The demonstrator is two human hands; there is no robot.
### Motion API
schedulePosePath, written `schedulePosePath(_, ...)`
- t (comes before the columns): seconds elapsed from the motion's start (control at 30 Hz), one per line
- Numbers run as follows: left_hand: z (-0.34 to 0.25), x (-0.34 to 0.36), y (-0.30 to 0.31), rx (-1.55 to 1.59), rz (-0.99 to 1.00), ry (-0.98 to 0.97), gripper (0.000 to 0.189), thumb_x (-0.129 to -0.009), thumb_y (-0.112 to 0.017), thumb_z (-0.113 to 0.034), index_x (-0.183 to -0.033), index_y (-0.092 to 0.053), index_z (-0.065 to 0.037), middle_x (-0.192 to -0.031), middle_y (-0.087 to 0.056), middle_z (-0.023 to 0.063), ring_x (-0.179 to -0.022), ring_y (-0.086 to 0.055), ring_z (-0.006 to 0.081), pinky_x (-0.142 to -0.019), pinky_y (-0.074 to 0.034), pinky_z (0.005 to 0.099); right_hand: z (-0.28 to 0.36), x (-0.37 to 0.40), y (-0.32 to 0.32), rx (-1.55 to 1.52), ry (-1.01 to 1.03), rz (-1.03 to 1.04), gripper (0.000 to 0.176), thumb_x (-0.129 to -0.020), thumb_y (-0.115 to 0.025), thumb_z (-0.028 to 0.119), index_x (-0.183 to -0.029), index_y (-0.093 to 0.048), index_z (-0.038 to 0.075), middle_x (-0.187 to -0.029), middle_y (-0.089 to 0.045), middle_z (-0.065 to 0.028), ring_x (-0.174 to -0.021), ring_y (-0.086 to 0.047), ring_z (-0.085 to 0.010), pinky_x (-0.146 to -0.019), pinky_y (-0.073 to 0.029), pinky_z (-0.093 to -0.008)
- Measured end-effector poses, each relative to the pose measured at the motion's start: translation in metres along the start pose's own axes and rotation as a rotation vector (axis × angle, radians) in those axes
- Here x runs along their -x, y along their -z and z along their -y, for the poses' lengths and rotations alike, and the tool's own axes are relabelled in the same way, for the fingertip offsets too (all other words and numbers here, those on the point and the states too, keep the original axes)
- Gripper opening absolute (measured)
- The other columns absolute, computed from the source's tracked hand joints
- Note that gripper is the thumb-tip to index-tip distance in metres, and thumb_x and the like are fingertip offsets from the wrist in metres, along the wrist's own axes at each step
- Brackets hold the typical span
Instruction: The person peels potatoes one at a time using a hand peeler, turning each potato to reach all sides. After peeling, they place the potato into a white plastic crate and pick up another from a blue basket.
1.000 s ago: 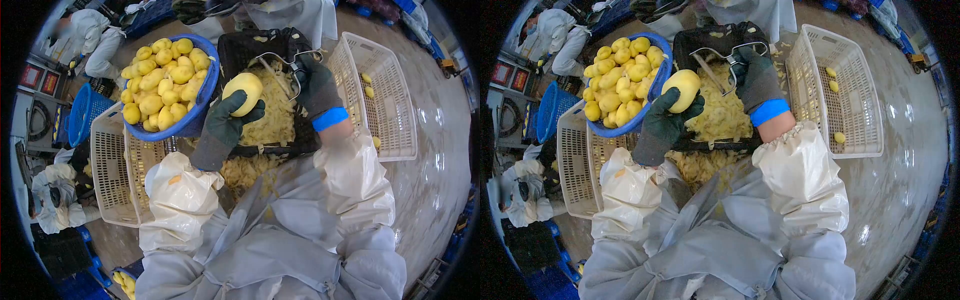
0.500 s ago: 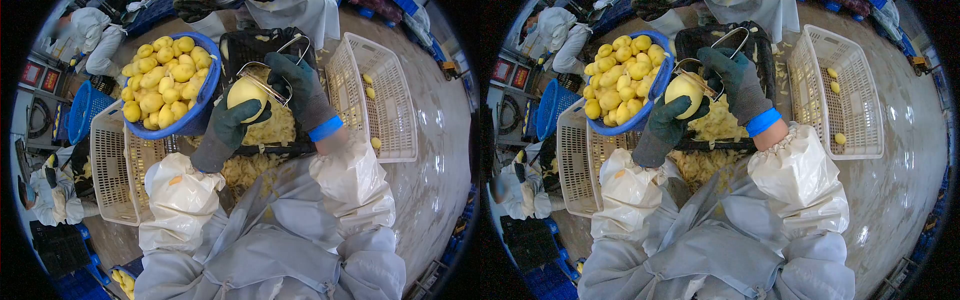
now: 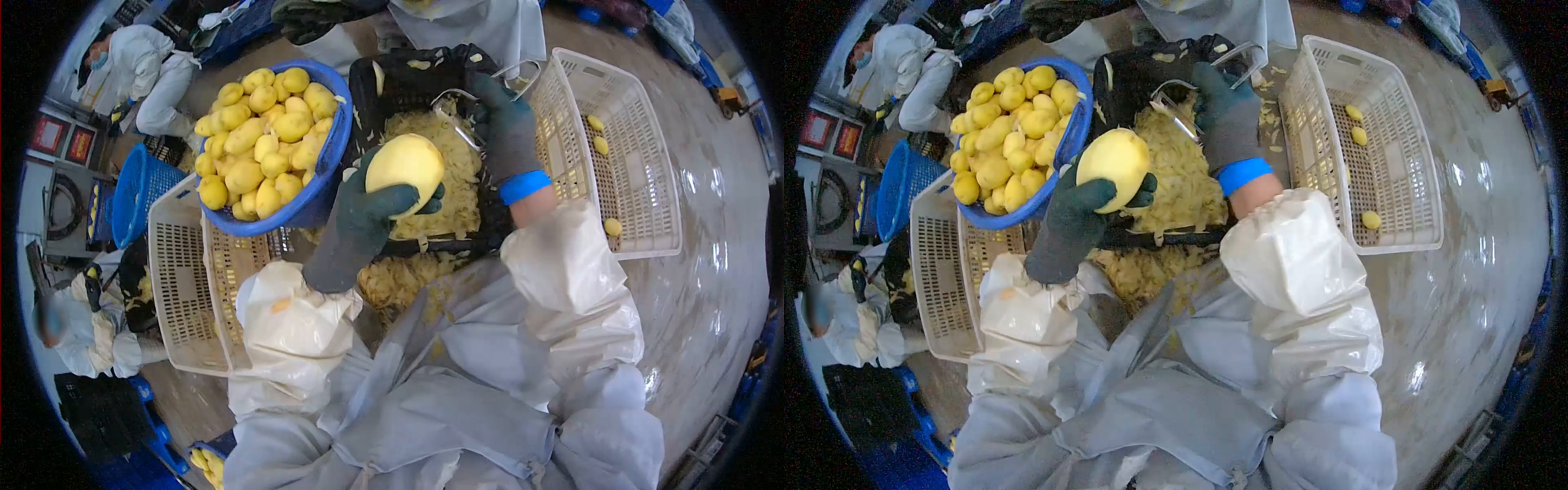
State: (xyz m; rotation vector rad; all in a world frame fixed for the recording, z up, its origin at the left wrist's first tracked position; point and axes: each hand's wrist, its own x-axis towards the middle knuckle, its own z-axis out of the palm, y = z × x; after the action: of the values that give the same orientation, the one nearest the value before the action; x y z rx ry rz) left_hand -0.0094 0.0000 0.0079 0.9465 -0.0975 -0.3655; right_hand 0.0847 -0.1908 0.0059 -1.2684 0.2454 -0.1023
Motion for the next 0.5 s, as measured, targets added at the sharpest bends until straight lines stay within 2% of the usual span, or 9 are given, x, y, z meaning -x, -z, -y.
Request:
schedulePosePath(0.03,-0.003,0.001,-0.003,-0.061,-0.003,-0.031,0.058,-0.075,-0.072,-0.016,-0.125,-0.05,0.003,-0.106,-0.064,0.0143,-0.092,-0.066,0.0228,-0.082,-0.056,0.0376,0.0,0.001,0.007,-0.142,-0.072,0.029,0.014,-0.087,-0.065,0.023,-0.083,-0.067,0.01,-0.062,-0.053,0.0017,-0.046,-0.043,-0.0073,-0.045,-0.036,-0.0231)
schedulePosePath(0.07,-0.004,0.001,-0.004,-0.112,-0.016,-0.07,0.059,-0.074,-0.073,-0.016,-0.124,-0.05,0.003,-0.106,-0.064,0.014,-0.092,-0.066,0.0226,-0.082,-0.055,0.0369,0.012,0.012,0.003,-0.138,-0.07,0.035,0.014,-0.087,-0.065,0.023,-0.083,-0.067,0.01,-0.062,-0.053,0.0017,-0.046,-0.043,-0.0073,-0.045,-0.036,-0.0231)
schedulePosePath(0.13,0.0,-0.001,0.007,-0.164,-0.017,-0.085,0.058,-0.074,-0.072,-0.015,-0.125,-0.05,0.002,-0.105,-0.064,0.0135,-0.091,-0.066,0.0221,-0.082,-0.054,0.0349,0.028,0.039,-0.008,-0.176,-0.122,0.261,0.02,-0.085,-0.068,0.026,-0.076,-0.063,0.009,-0.059,-0.05,0.0033,-0.045,-0.042,-0.0061,-0.044,-0.034,-0.0216)
schedulePosePath(0.2,-0.004,0.001,0.005,-0.083,-0.008,-0.007,0.057,-0.075,-0.073,-0.015,-0.124,-0.051,0.002,-0.106,-0.064,0.0133,-0.091,-0.065,0.0215,-0.083,-0.053,0.0337,0.022,0.041,-0.015,-0.097,-0.141,0.242,0.02,-0.086,-0.067,0.027,-0.077,-0.065,0.01,-0.06,-0.051,0.0039,-0.046,-0.042,-0.0056,-0.043,-0.032,-0.0212)
schedulePosePath(0.27,-0.002,0.0,0.005,-0.082,0.0,-0.018,0.054,-0.076,-0.071,-0.015,-0.124,-0.051,0.002,-0.106,-0.064,0.0135,-0.092,-0.066,0.0228,-0.083,-0.053,0.0352,0.005,0.024,-0.017,-0.038,0.029,0.147,0.018,-0.087,-0.067,0.031,-0.082,-0.062,0.014,-0.062,-0.052,0.0047,-0.045,-0.042,-0.0044,-0.041,-0.03,-0.0194)
schedulePosePath(0.33,0.006,-0.002,0.01,0.088,-0.032,0.06,0.052,-0.079,-0.07,-0.017,-0.123,-0.052,0.003,-0.106,-0.064,0.0144,-0.092,-0.066,0.025,-0.084,-0.054,0.0376,0.004,0.019,-0.015,-0.06,0.001,0.132,0.02,-0.086,-0.069,0.03,-0.079,-0.061,0.013,-0.061,-0.053,0.0042,-0.045,-0.043,-0.0048,-0.041,-0.03,-0.0202)
schedulePosePath(0.5,0.005,-0.002,0.013,0.041,-0.014,0.067,0.053,-0.081,-0.067,-0.02,-0.124,-0.051,0.004,-0.107,-0.064,0.0168,-0.094,-0.067,0.0278,-0.086,-0.055,0.0416,0.007,0.024,-0.015,-0.089,0.001,0.137,0.023,-0.085,-0.07,0.033,-0.077,-0.061,0.013,-0.061,-0.053,0.0036,-0.045,-0.044,-0.0058,-0.041,-0.031,-0.021)
